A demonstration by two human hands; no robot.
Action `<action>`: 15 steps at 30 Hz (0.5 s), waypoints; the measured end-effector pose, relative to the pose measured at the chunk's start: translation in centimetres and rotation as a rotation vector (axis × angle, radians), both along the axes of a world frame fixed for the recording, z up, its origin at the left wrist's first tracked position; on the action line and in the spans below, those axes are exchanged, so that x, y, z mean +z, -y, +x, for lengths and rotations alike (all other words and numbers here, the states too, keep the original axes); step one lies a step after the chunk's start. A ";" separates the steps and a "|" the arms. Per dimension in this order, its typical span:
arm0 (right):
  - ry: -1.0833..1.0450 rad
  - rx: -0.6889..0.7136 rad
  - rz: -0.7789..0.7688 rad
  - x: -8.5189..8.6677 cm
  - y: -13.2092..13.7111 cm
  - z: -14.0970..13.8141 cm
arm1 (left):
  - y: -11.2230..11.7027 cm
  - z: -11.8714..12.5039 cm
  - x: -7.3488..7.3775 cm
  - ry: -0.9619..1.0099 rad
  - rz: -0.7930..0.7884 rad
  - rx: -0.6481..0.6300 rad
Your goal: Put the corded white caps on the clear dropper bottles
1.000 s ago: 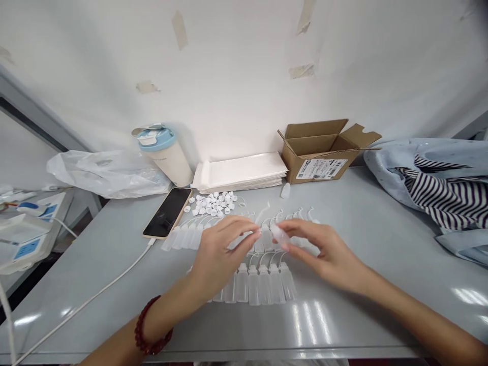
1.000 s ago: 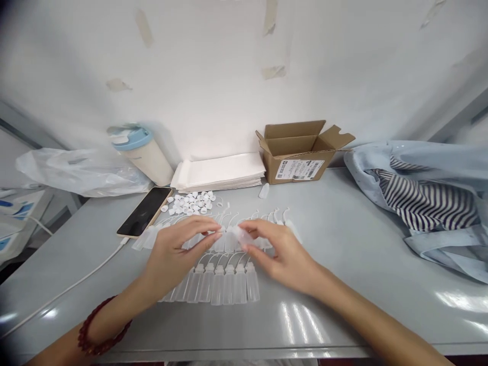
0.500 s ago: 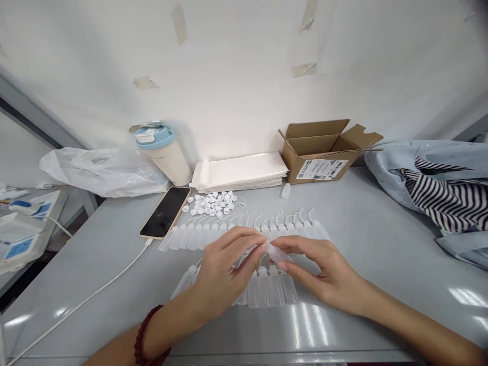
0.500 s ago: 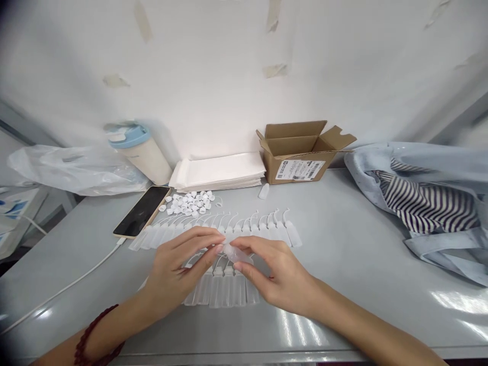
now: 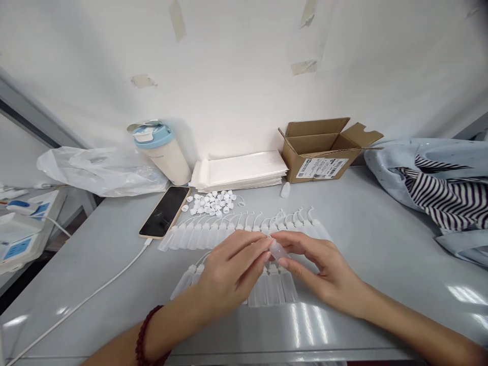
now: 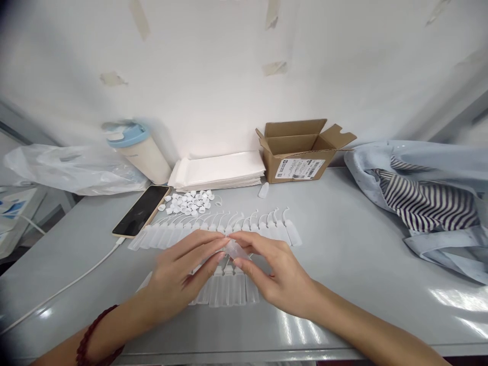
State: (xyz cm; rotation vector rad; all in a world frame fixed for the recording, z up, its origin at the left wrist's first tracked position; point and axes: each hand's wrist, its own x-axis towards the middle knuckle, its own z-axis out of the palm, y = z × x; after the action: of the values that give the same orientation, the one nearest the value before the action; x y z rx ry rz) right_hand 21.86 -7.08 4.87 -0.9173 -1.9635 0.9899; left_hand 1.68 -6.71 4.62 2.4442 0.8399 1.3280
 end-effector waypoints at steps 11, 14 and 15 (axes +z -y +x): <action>-0.219 -0.105 -0.416 0.3 0.2 -0.3 | 0.2 0.6 0.3 -0.214 0.268 0.049; -0.248 -0.114 -0.458 0.5 0.3 -0.3 | 0.2 0.6 0.3 -0.162 0.233 0.047; -0.258 -0.114 -0.461 0.5 0.3 -0.3 | 0.2 0.6 0.3 -0.134 0.215 0.046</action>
State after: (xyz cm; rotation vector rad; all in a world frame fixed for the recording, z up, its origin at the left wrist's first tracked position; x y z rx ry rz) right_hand 21.52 -7.41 5.41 -1.0729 -1.4769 1.4475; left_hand 2.24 -6.88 4.90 2.7210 0.8272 1.3464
